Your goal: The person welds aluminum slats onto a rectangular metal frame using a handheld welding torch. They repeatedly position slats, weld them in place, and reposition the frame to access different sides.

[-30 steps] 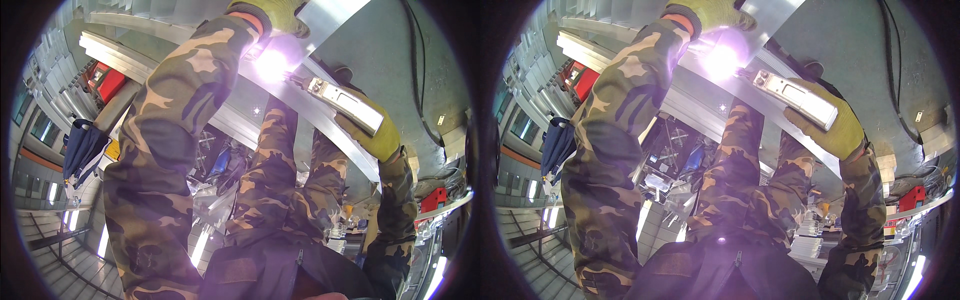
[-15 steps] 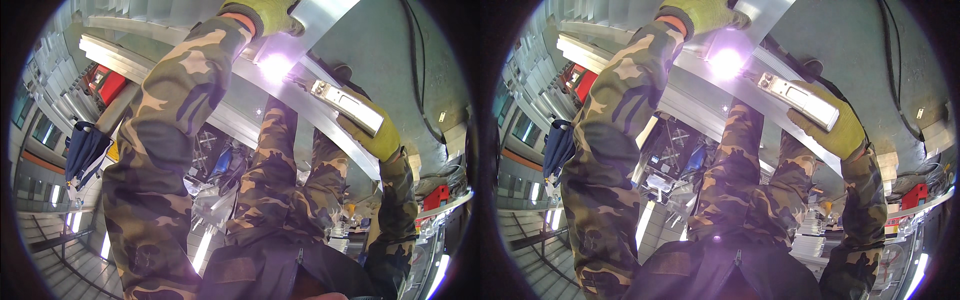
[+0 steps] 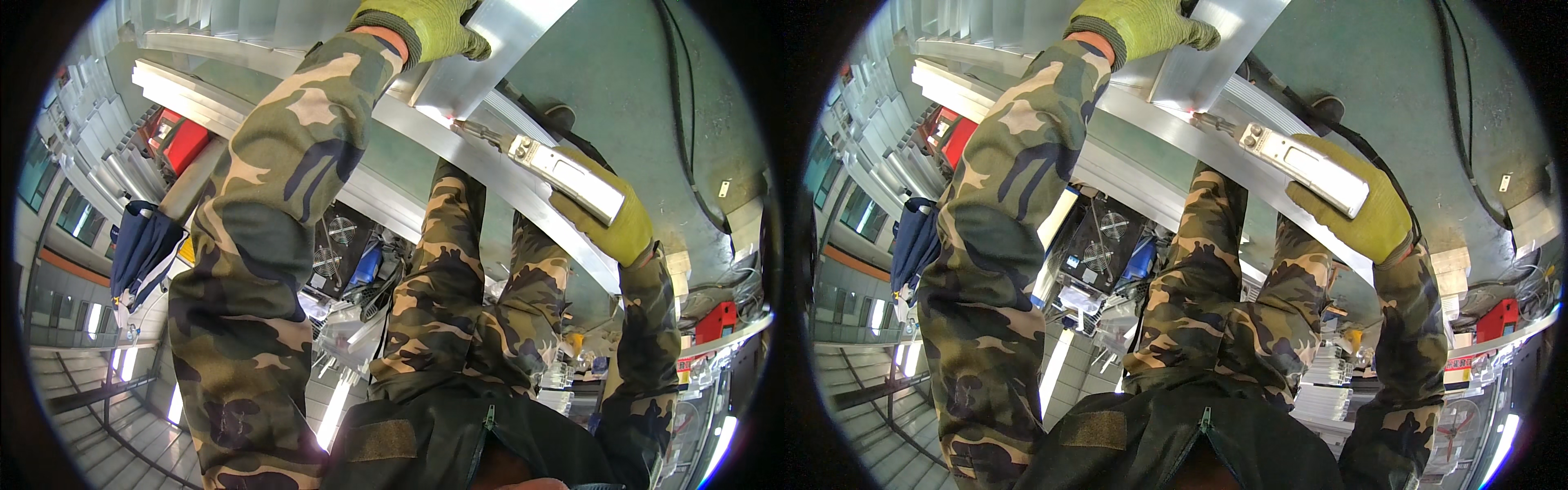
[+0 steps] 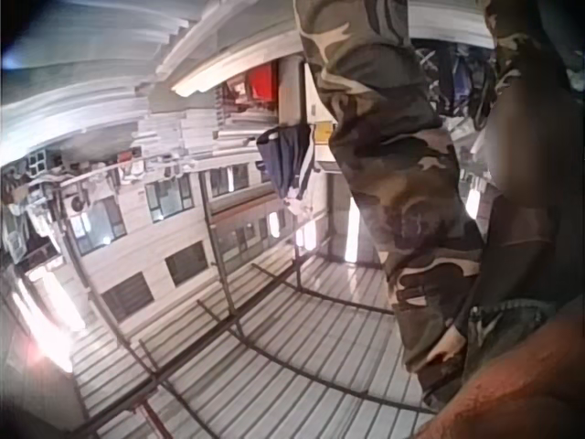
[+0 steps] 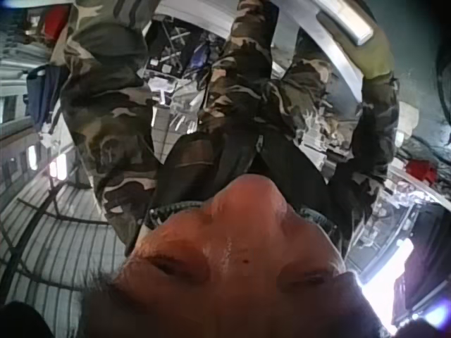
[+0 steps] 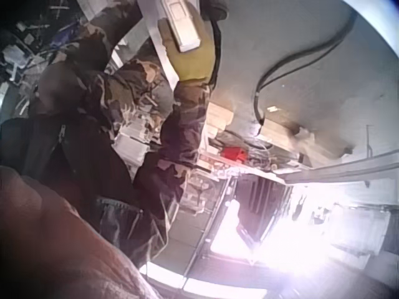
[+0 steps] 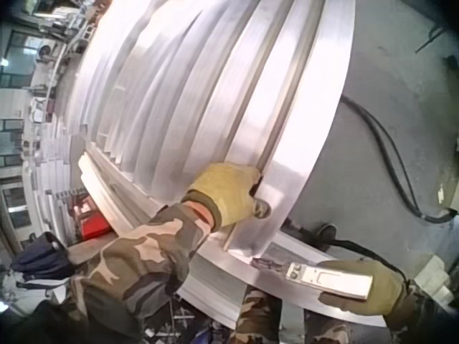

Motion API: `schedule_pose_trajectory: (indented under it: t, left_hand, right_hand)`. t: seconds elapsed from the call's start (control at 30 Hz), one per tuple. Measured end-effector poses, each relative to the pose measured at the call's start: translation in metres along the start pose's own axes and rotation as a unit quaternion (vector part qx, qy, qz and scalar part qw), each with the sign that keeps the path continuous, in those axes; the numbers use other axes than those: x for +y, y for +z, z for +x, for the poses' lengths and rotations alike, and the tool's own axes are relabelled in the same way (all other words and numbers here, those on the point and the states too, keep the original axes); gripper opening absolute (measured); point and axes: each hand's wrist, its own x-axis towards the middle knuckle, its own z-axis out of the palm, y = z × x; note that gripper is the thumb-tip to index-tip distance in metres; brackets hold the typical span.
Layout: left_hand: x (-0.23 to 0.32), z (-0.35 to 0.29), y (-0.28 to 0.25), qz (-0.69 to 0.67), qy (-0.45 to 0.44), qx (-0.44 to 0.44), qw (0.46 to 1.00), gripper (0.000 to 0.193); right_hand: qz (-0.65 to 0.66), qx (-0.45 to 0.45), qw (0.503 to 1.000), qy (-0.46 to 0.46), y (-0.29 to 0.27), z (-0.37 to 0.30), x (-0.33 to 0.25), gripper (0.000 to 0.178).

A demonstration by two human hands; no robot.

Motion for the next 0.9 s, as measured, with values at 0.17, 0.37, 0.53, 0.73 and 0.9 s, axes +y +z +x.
schedule_pose_trajectory:
  t: [0.17,0.37,0.53,0.73,0.9]
  left_hand:
    - [0.0,0.002,0.003,-0.013,-0.005,0.001,1.0,0.05]
    - [0.001,-0.001,0.002,-0.02,-0.017,0.001,1.0,0.051]
    - [0.003,0.0,0.002,-0.037,-0.024,-0.002,0.999,0.053]
    - [0.002,-0.001,0.002,-0.042,-0.035,-0.013,0.998,0.056]
    - [-0.004,0.003,0.007,-0.028,-0.029,-0.005,0.999,0.055]
  right_hand:
    - [0.012,0.015,1.0,-0.008,0.003,-0.014,0.0,0.056]
    - [0.014,-0.026,0.998,-0.059,0.012,-0.003,-0.043,0.055]
    - [0.015,-0.05,0.995,-0.081,0.01,0.01,-0.062,0.054]
    - [0.018,-0.062,0.995,-0.077,0.013,0.016,-0.067,0.052]
    - [0.023,-0.069,0.996,-0.06,0.016,0.02,-0.071,0.051]
